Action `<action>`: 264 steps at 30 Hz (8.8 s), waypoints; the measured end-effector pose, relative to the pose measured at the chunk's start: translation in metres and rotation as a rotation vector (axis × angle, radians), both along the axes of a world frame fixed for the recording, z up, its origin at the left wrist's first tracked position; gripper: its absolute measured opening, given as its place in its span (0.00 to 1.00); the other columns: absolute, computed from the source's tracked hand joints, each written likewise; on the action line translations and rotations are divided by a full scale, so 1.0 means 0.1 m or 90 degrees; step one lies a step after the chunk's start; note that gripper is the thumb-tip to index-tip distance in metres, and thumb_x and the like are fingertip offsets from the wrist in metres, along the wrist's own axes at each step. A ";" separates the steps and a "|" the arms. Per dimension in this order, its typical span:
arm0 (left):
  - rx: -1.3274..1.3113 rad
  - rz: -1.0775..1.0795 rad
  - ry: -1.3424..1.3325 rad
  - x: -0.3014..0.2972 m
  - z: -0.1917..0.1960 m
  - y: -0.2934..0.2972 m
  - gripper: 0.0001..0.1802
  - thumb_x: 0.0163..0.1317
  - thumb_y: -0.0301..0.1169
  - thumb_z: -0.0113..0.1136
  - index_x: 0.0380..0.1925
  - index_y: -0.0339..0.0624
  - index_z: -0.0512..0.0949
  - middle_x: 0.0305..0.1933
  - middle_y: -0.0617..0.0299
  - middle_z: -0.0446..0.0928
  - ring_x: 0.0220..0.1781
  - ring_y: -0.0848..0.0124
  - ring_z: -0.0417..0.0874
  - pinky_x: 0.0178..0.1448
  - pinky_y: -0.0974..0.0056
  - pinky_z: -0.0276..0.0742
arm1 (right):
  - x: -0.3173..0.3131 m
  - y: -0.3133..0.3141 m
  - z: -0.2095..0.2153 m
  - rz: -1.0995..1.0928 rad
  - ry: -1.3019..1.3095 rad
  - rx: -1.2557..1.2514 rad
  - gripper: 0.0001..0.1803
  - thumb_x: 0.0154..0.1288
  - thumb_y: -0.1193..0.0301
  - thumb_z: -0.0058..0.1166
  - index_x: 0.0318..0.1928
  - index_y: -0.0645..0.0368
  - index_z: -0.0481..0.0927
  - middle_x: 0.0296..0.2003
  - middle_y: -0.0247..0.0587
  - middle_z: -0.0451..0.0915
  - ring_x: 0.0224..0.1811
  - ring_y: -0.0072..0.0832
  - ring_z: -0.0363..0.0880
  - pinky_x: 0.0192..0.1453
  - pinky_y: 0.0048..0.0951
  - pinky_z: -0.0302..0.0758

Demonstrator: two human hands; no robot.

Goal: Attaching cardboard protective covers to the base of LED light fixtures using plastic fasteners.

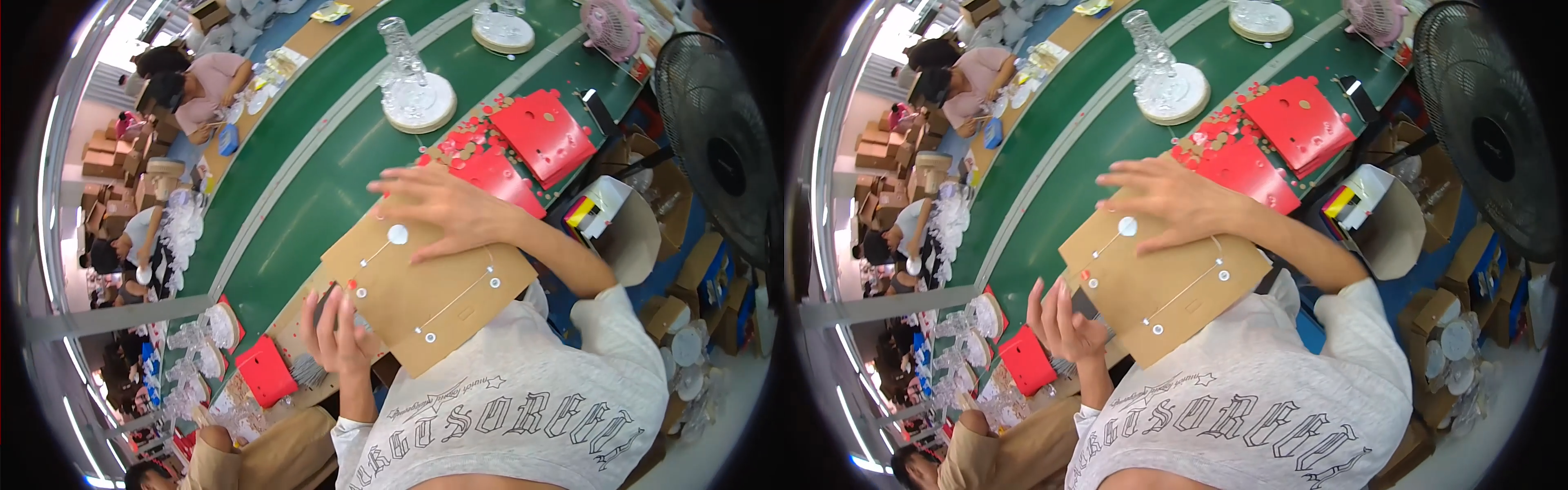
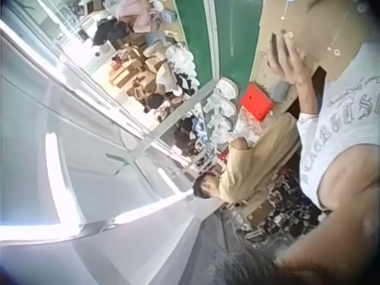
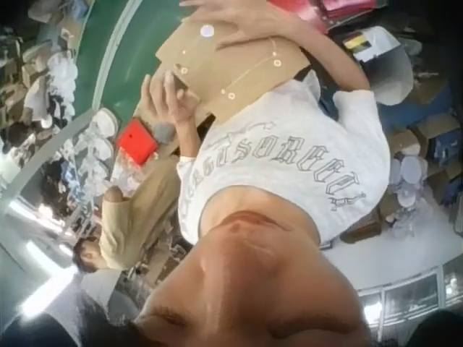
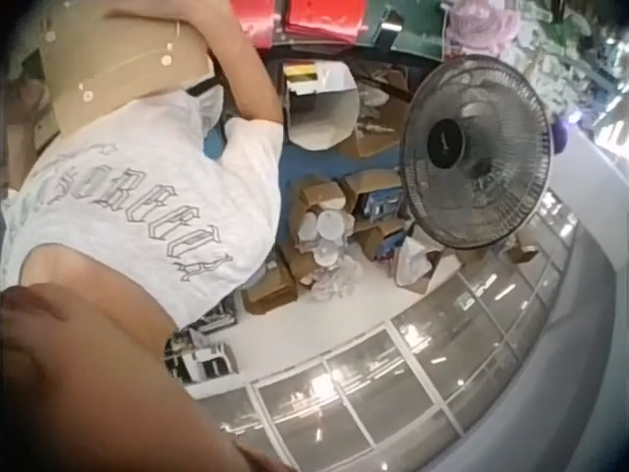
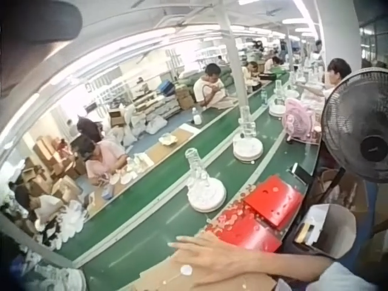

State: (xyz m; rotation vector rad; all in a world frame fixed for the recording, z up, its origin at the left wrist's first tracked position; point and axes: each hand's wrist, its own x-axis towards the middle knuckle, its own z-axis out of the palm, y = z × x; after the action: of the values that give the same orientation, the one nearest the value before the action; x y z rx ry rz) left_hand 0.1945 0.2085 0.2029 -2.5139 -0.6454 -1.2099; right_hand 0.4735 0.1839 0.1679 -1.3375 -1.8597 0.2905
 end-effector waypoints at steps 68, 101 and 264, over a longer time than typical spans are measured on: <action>-0.290 0.034 -0.005 0.17 -0.14 0.00 0.10 0.53 0.17 0.72 0.35 0.38 0.84 0.27 0.60 0.73 0.29 0.63 0.76 0.31 0.60 0.73 | -0.52 0.05 -0.09 0.124 -0.002 0.167 0.15 0.47 0.81 0.66 0.39 0.59 0.88 0.32 0.35 0.82 0.34 0.31 0.82 0.34 0.33 0.81; -0.568 -0.007 -0.059 0.11 -0.05 0.08 0.07 0.53 0.18 0.70 0.30 0.34 0.80 0.30 0.56 0.76 0.31 0.60 0.82 0.35 0.59 0.80 | -0.55 0.11 0.05 0.183 0.007 0.127 0.08 0.51 0.76 0.70 0.34 0.58 0.86 0.27 0.37 0.76 0.29 0.34 0.81 0.32 0.34 0.78; -0.642 0.015 -0.098 0.24 -0.03 0.22 0.10 0.46 0.20 0.78 0.30 0.36 0.88 0.39 0.57 0.87 0.52 0.61 0.88 0.55 0.60 0.83 | -0.53 -0.07 -0.06 0.088 -0.153 0.185 0.15 0.52 0.76 0.60 0.42 0.69 0.82 0.34 0.39 0.72 0.40 0.31 0.77 0.36 0.29 0.80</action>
State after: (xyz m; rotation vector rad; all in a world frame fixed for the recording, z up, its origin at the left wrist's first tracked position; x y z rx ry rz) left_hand 0.2184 0.2303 0.2003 -3.1449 -1.6541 -1.2709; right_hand 0.4204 0.1773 0.1618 -1.0848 -2.1043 -0.0741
